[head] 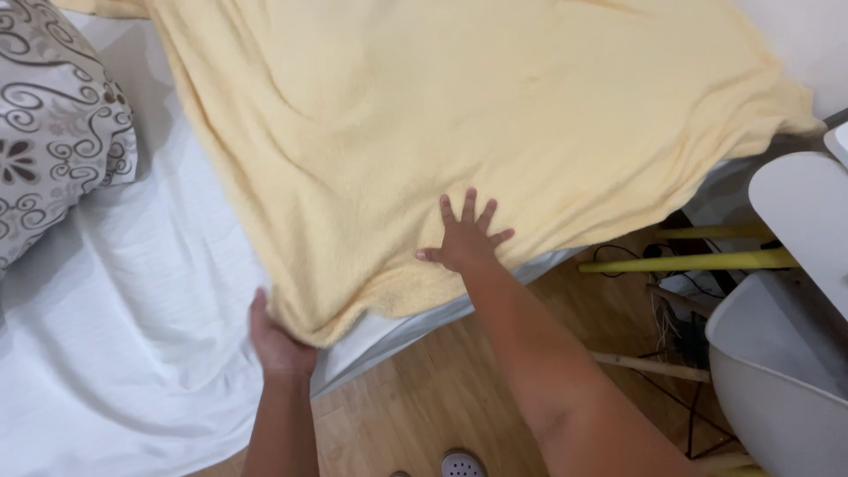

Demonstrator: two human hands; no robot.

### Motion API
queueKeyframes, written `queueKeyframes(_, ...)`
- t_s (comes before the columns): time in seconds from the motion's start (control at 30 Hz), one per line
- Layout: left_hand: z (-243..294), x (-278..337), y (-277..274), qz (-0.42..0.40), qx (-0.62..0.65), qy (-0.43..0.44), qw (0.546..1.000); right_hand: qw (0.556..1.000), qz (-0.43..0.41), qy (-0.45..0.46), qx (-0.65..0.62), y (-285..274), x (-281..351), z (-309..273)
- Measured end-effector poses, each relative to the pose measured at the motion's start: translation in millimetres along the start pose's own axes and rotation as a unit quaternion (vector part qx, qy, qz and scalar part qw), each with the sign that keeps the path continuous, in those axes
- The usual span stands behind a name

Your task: The person spreads a yellow blanket over a white bedsheet, smoothing it across the mattress and tucking the edges. They then place two patterned pillows at the head of the bed.

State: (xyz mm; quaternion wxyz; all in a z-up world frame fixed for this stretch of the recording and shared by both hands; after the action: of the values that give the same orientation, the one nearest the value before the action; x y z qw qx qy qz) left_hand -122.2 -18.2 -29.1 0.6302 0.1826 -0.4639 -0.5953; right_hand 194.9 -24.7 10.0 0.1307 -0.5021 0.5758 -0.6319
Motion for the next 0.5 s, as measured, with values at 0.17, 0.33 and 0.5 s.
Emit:
queueKeyframes(0.17,-21.9,13.2,20.7,0.043,-0.381,0.024,0.923,1.000,0.021,0.005,0.002,-3.0,11.9,-8.2)
queueKeyframes(0.33,-44.0,25.9,9.9,-0.010,-0.529,0.032,0.848,0.998,0.040,0.030,0.024,6.9,11.4,-9.4)
queueKeyframes(0.5,-47.4,40.8,-34.8,0.080,-0.284,-0.051,0.954,0.998,0.059,-0.007,-0.021,10.2,12.8,0.3)
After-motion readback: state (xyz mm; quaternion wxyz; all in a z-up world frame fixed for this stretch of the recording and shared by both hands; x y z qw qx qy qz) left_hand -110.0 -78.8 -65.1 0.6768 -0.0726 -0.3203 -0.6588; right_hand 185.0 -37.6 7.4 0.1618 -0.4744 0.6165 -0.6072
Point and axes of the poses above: each hand's wrist, its own x-axis away from the middle knuckle, its own y-axis out of the palm, z = x × y, the point moved 5 cm from there along -x, towards the middle knuckle, and after that the axes turned 1 degree about z, right-handed, at the moved point
